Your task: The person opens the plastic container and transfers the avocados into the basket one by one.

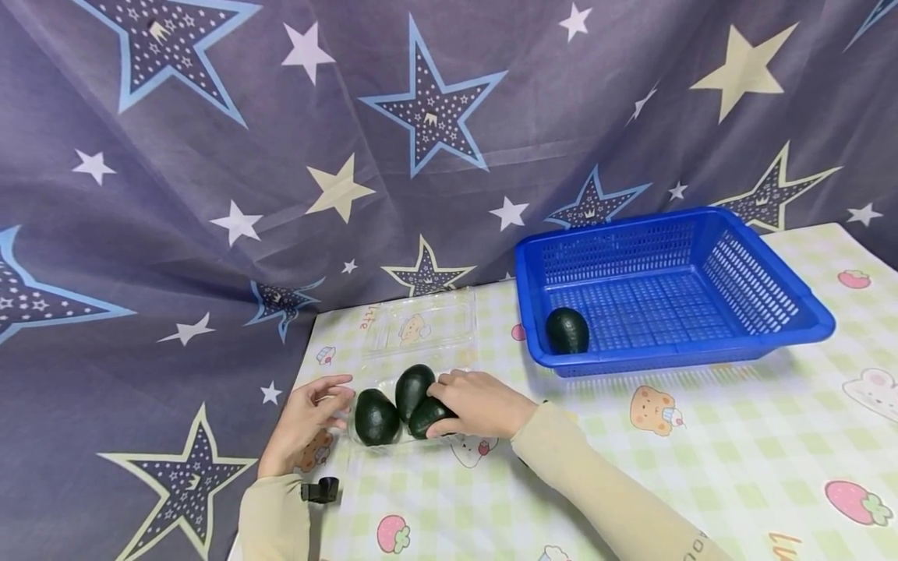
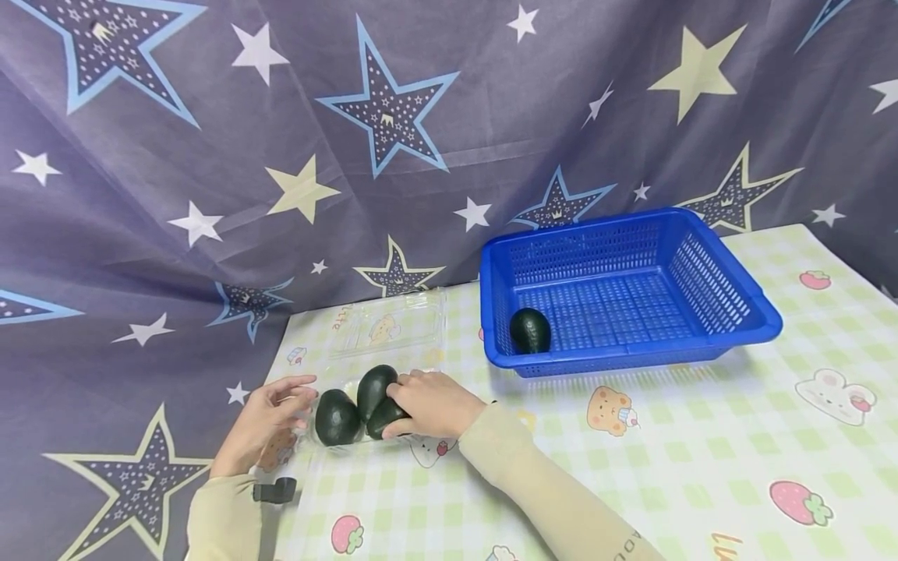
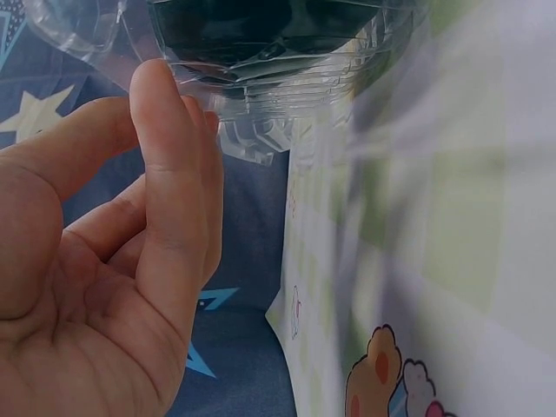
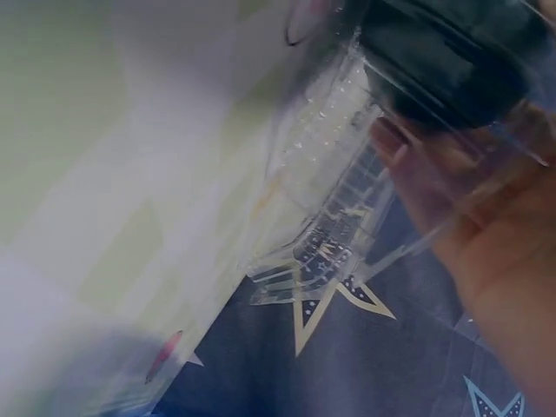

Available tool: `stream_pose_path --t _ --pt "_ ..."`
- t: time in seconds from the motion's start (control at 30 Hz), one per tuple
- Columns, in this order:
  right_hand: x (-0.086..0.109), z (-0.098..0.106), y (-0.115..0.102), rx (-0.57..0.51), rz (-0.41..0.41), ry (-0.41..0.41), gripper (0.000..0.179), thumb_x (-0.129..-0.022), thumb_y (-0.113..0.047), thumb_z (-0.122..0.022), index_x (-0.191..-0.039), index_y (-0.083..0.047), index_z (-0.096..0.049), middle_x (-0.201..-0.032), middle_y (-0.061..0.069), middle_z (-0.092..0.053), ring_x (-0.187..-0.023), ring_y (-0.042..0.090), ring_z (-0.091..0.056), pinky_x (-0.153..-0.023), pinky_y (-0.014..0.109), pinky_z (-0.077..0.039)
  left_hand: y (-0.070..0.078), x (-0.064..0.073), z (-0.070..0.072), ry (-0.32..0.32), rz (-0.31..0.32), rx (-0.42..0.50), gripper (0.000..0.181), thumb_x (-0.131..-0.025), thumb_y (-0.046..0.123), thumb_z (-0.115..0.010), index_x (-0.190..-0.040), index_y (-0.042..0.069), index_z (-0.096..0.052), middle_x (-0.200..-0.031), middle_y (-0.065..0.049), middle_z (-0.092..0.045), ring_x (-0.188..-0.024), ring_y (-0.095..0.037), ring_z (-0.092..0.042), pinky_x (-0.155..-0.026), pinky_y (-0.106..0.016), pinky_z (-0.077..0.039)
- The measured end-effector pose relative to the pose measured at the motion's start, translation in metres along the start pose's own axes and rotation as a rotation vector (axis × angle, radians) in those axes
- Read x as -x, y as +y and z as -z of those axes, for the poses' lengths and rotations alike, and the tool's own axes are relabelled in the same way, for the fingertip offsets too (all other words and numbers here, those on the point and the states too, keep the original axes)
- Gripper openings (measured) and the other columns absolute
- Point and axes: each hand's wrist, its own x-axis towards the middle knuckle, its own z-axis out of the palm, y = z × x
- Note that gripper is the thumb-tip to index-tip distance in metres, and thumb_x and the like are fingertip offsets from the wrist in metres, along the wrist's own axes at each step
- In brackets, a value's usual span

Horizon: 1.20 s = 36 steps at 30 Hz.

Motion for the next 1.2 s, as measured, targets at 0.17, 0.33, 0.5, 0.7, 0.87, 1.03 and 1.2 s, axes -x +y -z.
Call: stream_pose_path --t 0.17,0.33,0.5,0.7,0.87,1.03,1.2 --pt "0.001 0.003 0.001 -0.052 0.021 0.057 0.057 -0.092 -0.055 -0.062 -0.124 -0.009 -0.064 -0.114 0.003 -0.066 -0.103 0.017 -0.062 -0.090 0.031 -0.054 0.000 -0.001 0.000 -0.005 -0.003 0.005 0.052 -0.098 0.020 -0.066 -0.139 -0.006 -0.051 -0.111 -0.026 -0.063 -0.065 -0.018 -0.068 -0.061 -0.033 -0.061" --pt "0.001 0.008 0.002 -0.064 0.020 0.080 0.058 -0.092 -0.055 -0.062 -0.126 -0.009 -0.063 -0.116 0.003 -0.065 -0.106 0.017 -0.061 -0.090 0.032 -0.055 0.000 -0.001 0.001 -0.011 -0.010 0.010 0.051 -0.098 0.019 -0.065 -0.139 -0.008 -0.050 -0.112 -0.027 -0.062 -0.068 -0.017 -0.068 -0.063 -0.035 -0.062" --pt "0.003 0.014 0.003 -0.051 0.012 0.093 0.059 -0.092 -0.056 -0.062 -0.127 -0.010 -0.063 -0.118 0.003 -0.064 -0.109 0.017 -0.060 -0.091 0.032 -0.055 0.000 0.000 0.001 -0.011 -0.013 0.009 0.051 -0.098 0.019 -0.066 -0.139 -0.008 -0.050 -0.111 -0.026 -0.063 -0.069 -0.017 -0.068 -0.064 -0.037 -0.062" --pt "0.005 0.023 0.005 -0.051 0.008 0.128 0.058 -0.091 -0.057 -0.063 -0.127 -0.011 -0.064 -0.119 0.002 -0.064 -0.109 0.015 -0.059 -0.091 0.031 -0.055 0.000 0.000 0.001 -0.012 -0.018 0.010 0.052 -0.098 0.019 -0.065 -0.139 -0.008 -0.050 -0.112 -0.027 -0.063 -0.074 -0.017 -0.068 -0.064 -0.035 -0.062" --pt "0.007 0.032 0.008 -0.050 0.017 0.163 0.055 -0.091 -0.056 -0.063 -0.124 -0.012 -0.064 -0.117 0.002 -0.065 -0.107 0.015 -0.059 -0.091 0.031 -0.054 -0.001 -0.002 0.001 -0.015 -0.018 0.014 0.051 -0.098 0.019 -0.065 -0.139 -0.008 -0.050 -0.112 -0.026 -0.063 -0.072 -0.017 -0.068 -0.064 -0.036 -0.062" --pt "0.011 0.042 0.013 -0.031 0.004 0.213 0.055 -0.092 -0.055 -0.063 -0.124 -0.011 -0.063 -0.116 0.002 -0.064 -0.108 0.016 -0.059 -0.093 0.032 -0.054 -0.002 -0.003 0.001 -0.017 -0.024 0.011 0.051 -0.098 0.019 -0.065 -0.138 -0.009 -0.050 -0.110 -0.025 -0.063 -0.072 -0.015 -0.067 -0.064 -0.036 -0.062" --pt "0.017 0.051 0.018 -0.036 -0.018 0.242 0.056 -0.093 -0.054 -0.062 -0.128 -0.010 -0.062 -0.120 0.003 -0.064 -0.111 0.016 -0.059 -0.095 0.032 -0.054 -0.002 -0.003 0.001 -0.021 -0.035 0.010 0.049 -0.099 0.016 -0.063 -0.138 -0.010 -0.049 -0.109 -0.023 -0.064 -0.078 -0.012 -0.066 -0.063 -0.032 -0.062"
